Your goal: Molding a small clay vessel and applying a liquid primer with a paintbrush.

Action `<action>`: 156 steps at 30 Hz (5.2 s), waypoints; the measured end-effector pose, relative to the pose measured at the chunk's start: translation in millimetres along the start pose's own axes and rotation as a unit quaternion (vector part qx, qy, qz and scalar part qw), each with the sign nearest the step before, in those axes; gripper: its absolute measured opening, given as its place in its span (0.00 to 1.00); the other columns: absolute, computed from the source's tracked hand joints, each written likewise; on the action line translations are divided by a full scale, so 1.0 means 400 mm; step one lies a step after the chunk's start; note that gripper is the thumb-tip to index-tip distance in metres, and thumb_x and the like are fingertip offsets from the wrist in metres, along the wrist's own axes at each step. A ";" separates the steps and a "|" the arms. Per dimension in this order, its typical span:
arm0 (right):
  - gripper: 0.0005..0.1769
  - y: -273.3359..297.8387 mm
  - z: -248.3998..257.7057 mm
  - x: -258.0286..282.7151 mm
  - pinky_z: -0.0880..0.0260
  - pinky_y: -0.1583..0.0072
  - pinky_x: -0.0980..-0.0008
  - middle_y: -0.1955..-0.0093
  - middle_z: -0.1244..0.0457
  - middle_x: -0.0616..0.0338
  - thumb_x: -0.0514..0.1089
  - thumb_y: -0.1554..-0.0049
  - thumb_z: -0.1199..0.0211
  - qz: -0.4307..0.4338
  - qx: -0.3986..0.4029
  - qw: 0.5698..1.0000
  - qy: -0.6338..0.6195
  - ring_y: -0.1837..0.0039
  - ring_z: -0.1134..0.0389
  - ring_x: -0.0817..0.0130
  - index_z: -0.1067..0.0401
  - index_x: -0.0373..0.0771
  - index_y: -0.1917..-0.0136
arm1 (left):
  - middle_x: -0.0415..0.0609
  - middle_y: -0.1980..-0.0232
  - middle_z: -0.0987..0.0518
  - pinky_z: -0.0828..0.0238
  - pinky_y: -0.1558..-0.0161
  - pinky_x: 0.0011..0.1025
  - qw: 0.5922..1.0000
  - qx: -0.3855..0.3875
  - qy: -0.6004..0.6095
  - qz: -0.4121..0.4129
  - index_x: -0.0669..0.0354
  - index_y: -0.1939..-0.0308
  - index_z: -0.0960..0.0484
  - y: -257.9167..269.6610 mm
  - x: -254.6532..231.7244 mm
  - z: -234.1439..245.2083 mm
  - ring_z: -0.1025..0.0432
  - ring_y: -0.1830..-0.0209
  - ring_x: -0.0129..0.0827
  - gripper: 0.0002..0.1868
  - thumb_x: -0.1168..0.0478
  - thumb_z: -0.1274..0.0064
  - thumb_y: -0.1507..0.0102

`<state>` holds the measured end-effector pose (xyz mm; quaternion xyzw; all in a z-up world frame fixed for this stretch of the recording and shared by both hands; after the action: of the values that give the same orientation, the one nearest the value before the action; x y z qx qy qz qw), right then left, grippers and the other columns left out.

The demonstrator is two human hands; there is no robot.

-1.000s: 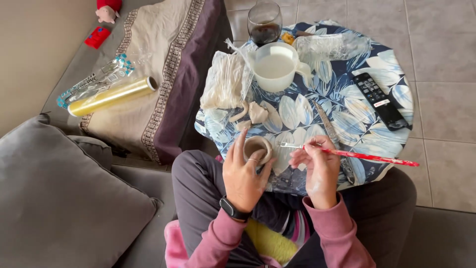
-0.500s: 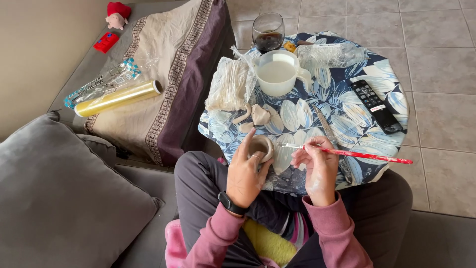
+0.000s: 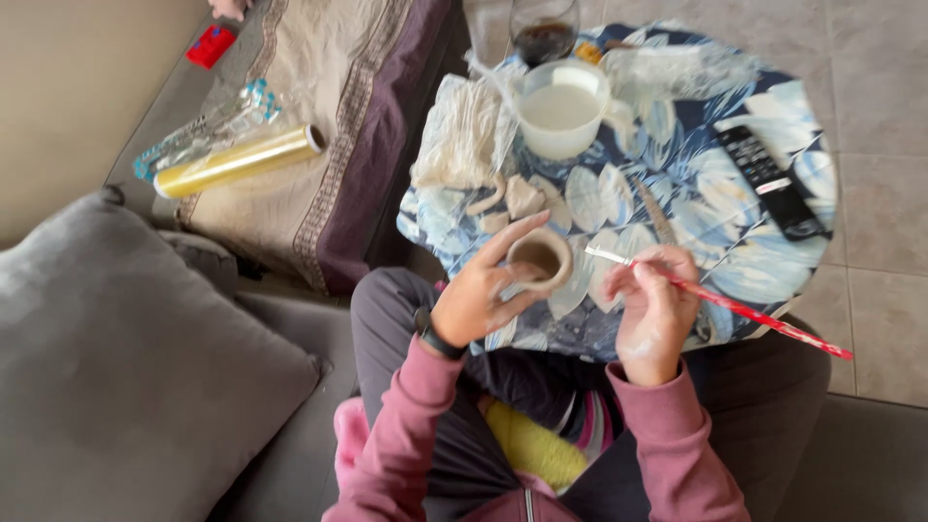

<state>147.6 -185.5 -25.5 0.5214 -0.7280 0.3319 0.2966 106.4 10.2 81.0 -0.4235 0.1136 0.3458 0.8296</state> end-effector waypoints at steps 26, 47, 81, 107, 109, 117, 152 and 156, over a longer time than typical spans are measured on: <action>0.08 0.003 -0.037 0.057 0.20 0.51 0.70 0.54 0.33 0.46 0.28 0.41 0.48 -0.090 0.245 0.961 0.096 0.58 0.27 0.62 0.34 0.30 0.48 | 0.52 0.29 0.30 0.30 0.31 0.42 0.969 -0.094 -0.133 0.188 0.64 0.59 0.14 0.006 -0.033 -0.043 0.30 0.31 0.49 0.15 0.62 0.28 0.46; 0.05 -0.001 -0.032 0.064 0.21 0.53 0.72 0.55 0.32 0.44 0.27 0.43 0.44 -0.050 0.260 0.958 0.110 0.60 0.27 0.62 0.34 0.30 0.53 | 0.52 0.25 0.35 0.31 0.28 0.41 0.970 -0.073 -0.099 0.207 0.59 0.56 0.13 0.020 -0.009 -0.047 0.33 0.27 0.49 0.15 0.68 0.29 0.46; 0.04 0.000 -0.027 0.048 0.23 0.54 0.74 0.58 0.32 0.43 0.26 0.41 0.45 -0.118 0.223 0.958 0.134 0.61 0.27 0.61 0.33 0.27 0.52 | 0.57 0.25 0.34 0.27 0.26 0.43 0.982 -0.004 0.100 0.162 0.63 0.58 0.13 0.013 0.065 -0.043 0.30 0.25 0.52 0.15 0.73 0.33 0.49; 0.06 -0.015 0.013 0.056 0.22 0.56 0.72 0.57 0.34 0.49 0.29 0.44 0.49 -0.061 0.184 0.978 0.072 0.64 0.31 0.64 0.34 0.33 0.54 | 0.48 0.27 0.32 0.36 0.23 0.43 0.977 -0.021 -0.074 0.200 0.63 0.57 0.11 -0.001 -0.004 -0.042 0.39 0.22 0.50 0.12 0.65 0.30 0.44; 0.05 -0.013 0.005 0.057 0.22 0.57 0.72 0.58 0.34 0.49 0.29 0.44 0.49 -0.053 0.193 0.977 0.078 0.65 0.31 0.64 0.34 0.33 0.54 | 0.48 0.27 0.32 0.37 0.23 0.44 0.977 0.001 -0.052 0.204 0.61 0.55 0.10 0.001 0.011 -0.038 0.40 0.22 0.50 0.13 0.65 0.31 0.43; 0.10 -0.005 -0.034 0.089 0.26 0.61 0.63 0.63 0.32 0.39 0.38 0.43 0.43 0.025 0.198 0.971 0.135 0.66 0.28 0.58 0.30 0.26 0.60 | 0.59 0.22 0.39 0.52 0.23 0.68 0.993 0.008 -0.037 0.109 0.57 0.48 0.20 -0.020 -0.024 -0.028 0.46 0.21 0.68 0.13 0.60 0.38 0.34; 0.06 -0.021 -0.020 0.038 0.24 0.62 0.66 0.67 0.32 0.50 0.34 0.49 0.45 -0.032 0.221 0.972 0.072 0.68 0.30 0.63 0.28 0.31 0.59 | 0.60 0.16 0.53 0.44 0.28 0.44 0.979 -0.064 0.091 0.173 0.64 0.57 0.20 0.041 0.016 -0.034 0.56 0.16 0.59 0.07 0.67 0.40 0.38; 0.07 -0.021 -0.020 0.040 0.24 0.63 0.67 0.67 0.31 0.49 0.35 0.49 0.44 -0.032 0.215 0.973 0.074 0.68 0.30 0.63 0.27 0.30 0.59 | 0.62 0.16 0.57 0.35 0.35 0.37 0.978 -0.058 0.092 0.179 0.65 0.55 0.19 0.043 0.015 -0.033 0.43 0.20 0.53 0.06 0.67 0.44 0.36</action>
<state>151.8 -190.1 -6.6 0.5698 -0.5987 0.5090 0.2406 100.7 9.8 59.1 -0.4734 0.2431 0.4544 0.7143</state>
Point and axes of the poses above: each hand's wrist, its own y-axis away from the middle knuckle, its own z-axis out of the back of the hand, x = y × z, the point moved 10 cm from there along -y, towards the middle knuckle
